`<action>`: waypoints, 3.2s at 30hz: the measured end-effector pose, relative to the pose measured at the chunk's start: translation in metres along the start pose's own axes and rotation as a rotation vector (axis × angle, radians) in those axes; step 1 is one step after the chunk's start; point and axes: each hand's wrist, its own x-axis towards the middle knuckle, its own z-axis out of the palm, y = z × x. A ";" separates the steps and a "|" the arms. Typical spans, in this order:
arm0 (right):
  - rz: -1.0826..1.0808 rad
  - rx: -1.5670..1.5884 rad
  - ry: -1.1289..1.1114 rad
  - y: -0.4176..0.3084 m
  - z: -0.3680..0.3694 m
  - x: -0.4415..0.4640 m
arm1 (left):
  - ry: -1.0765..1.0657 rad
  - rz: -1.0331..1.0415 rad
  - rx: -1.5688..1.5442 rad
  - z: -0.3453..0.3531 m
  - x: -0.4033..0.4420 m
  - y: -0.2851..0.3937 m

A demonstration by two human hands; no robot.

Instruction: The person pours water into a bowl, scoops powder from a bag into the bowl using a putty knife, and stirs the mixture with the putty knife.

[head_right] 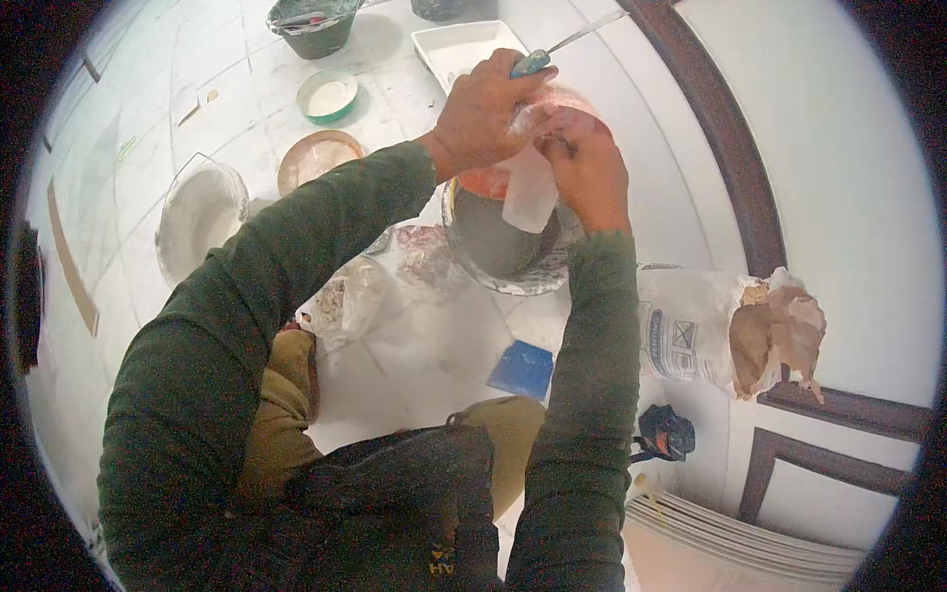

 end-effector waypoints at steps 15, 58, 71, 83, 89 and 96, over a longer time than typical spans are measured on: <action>0.012 0.025 -0.235 -0.015 0.008 0.003 | -0.039 -0.125 -0.051 -0.002 -0.007 -0.001; -0.132 -0.558 -0.712 0.140 0.213 -0.062 | 0.173 0.293 0.042 -0.057 -0.006 0.000; 0.001 0.223 -0.141 0.094 0.101 -0.081 | 0.314 -0.544 -0.043 -0.064 -0.029 -0.110; -0.260 0.106 -0.070 0.029 0.005 -0.059 | 0.292 -0.640 -0.154 -0.075 -0.043 -0.113; -0.384 0.037 -0.190 -0.011 -0.033 -0.022 | 0.215 -0.652 -0.170 -0.076 -0.048 -0.108; -0.412 -0.108 -0.475 -0.055 -0.034 0.016 | -0.098 -0.956 -0.503 -0.094 -0.038 -0.082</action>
